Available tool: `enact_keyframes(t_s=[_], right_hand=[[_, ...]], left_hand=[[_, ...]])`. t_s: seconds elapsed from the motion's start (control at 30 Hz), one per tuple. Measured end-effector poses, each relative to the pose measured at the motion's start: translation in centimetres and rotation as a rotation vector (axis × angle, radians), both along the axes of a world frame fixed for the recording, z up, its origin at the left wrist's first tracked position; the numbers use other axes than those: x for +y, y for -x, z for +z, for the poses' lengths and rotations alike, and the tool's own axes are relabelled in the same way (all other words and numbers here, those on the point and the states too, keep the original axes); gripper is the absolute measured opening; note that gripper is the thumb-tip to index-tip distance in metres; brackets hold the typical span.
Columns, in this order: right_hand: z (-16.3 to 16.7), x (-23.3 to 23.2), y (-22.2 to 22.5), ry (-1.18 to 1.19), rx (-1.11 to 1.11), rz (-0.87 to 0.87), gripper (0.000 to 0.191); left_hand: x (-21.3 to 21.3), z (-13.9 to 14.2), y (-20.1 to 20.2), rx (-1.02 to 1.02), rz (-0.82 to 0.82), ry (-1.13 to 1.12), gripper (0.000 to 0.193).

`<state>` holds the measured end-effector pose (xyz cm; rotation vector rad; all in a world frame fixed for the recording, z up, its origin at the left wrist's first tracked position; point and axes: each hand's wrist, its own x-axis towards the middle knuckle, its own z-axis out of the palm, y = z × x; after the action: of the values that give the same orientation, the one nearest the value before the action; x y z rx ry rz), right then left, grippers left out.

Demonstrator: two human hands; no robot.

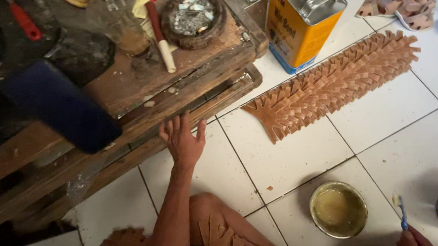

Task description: The person sits on the floor of a leather workshop and uses a toothbrush to spread glue from a small bowl onto cut leather pieces shaped like tree branches. They coat one piece, set it on a growing row of finished pieces on the floor, pick up the next uncoated piece, and repeat the brushing on both sides.

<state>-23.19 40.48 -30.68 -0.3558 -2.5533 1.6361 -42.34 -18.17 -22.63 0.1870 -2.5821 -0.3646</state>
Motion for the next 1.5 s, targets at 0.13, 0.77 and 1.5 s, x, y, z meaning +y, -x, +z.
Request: enact_keyframes(t_s=[0.13, 0.77, 1.5], right_hand=[[0.2, -0.3, -0.1, -0.004, -0.023, 0.003, 0.037], [4.3, -6.8, 0.2, 0.407, -0.209, -0.175, 0.039], [6.0, -9.6, -2.3, 0.159, 0.097, -0.129, 0.025]], left_hand=[[-0.4, 1.6, -0.6, -0.018, -0.045, -0.048, 0.06], [7.2, 11.3, -33.5, -0.124, 0.046, -0.774, 0.036], [4.0, 8.7, -37.3, -0.193, 0.255, -1.006, 0.024]])
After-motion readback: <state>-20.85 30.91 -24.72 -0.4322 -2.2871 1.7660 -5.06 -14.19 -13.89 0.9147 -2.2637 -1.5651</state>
